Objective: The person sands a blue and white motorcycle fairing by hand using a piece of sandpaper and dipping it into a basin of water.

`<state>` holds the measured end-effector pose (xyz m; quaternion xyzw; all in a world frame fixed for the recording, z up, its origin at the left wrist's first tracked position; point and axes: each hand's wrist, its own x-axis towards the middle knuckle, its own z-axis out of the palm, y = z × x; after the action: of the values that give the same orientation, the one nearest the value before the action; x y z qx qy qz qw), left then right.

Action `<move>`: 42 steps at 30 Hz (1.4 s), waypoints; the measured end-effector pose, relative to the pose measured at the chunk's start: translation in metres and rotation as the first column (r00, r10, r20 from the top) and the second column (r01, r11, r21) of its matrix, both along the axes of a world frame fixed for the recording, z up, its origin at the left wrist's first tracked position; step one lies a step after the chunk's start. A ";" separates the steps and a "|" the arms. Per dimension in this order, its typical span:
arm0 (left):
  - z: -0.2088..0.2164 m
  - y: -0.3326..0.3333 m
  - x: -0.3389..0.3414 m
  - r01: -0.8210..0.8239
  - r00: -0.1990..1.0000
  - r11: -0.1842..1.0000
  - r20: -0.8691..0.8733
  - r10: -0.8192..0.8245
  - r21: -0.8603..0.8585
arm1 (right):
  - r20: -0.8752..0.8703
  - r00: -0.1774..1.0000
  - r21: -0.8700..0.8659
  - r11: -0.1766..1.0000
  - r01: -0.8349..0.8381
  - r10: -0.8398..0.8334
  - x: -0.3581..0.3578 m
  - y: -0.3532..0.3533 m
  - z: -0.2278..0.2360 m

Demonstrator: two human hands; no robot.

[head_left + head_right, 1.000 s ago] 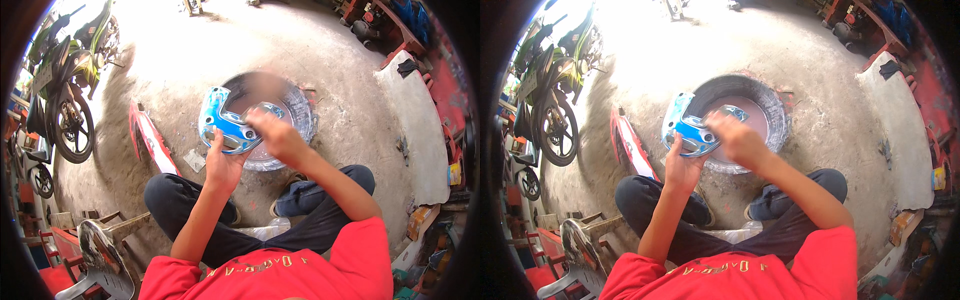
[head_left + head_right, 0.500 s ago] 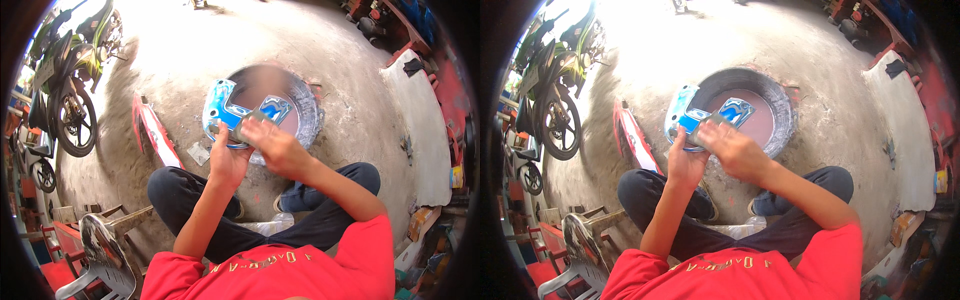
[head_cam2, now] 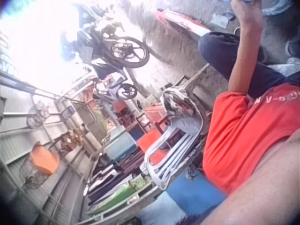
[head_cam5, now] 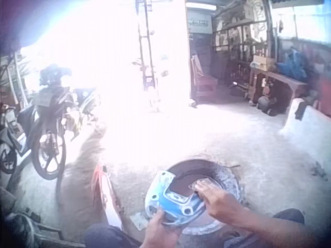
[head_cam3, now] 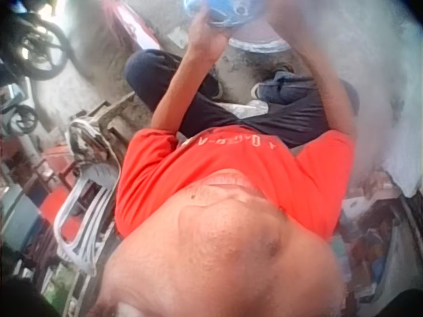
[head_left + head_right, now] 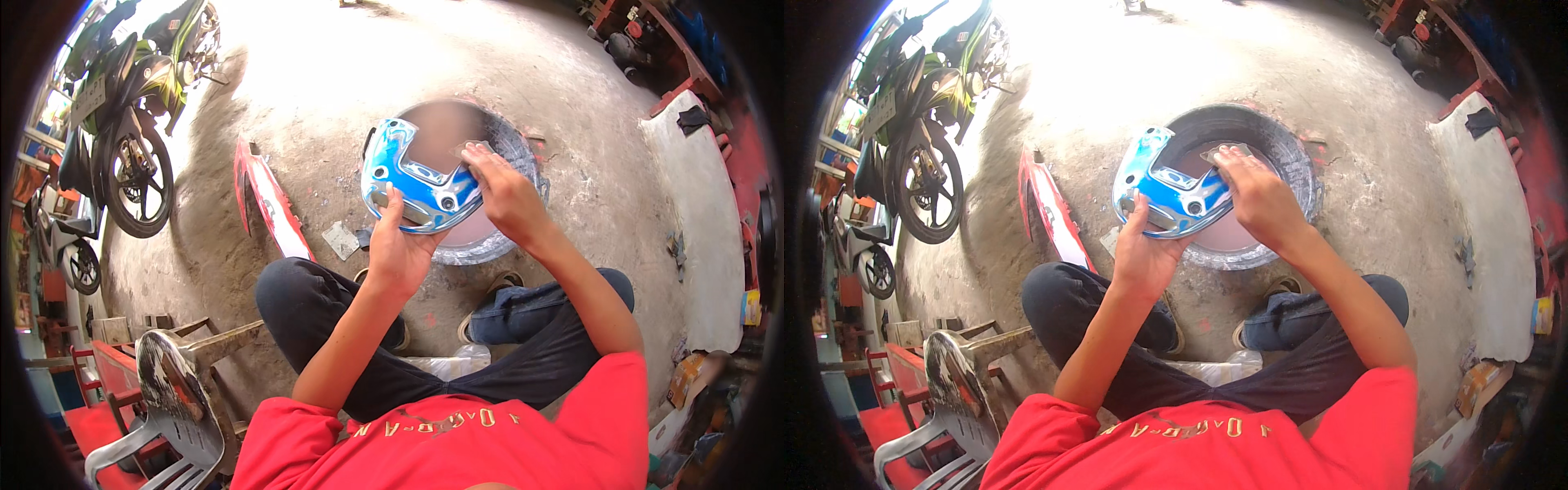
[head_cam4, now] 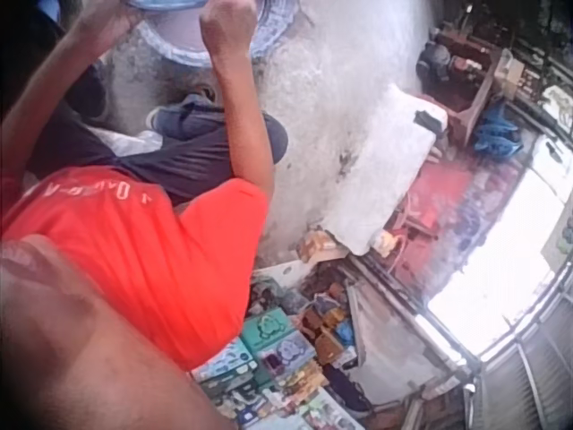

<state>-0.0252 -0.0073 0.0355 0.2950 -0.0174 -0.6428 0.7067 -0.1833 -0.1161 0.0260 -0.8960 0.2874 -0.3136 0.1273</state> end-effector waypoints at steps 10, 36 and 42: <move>-0.007 0.001 0.006 -0.024 0.999 1.000 0.022 0.024 -0.010 | 0.007 0.998 -0.001 0.998 -0.058 0.058 0.003 0.013 -0.007; -0.008 0.001 0.010 -0.034 0.997 0.999 0.071 0.035 -0.011 | 0.061 0.997 0.086 0.995 -0.053 0.048 0.002 0.009 -0.022; -0.021 0.003 0.018 -0.020 0.999 0.999 0.025 0.021 -0.051 | 0.031 0.972 -0.072 0.971 -0.229 0.231 0.007 0.027 -0.019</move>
<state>-0.0068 -0.0046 0.0143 0.2855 -0.0398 -0.6310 0.7203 -0.1766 -0.0888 0.0070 -0.9208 0.1682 -0.3238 0.1376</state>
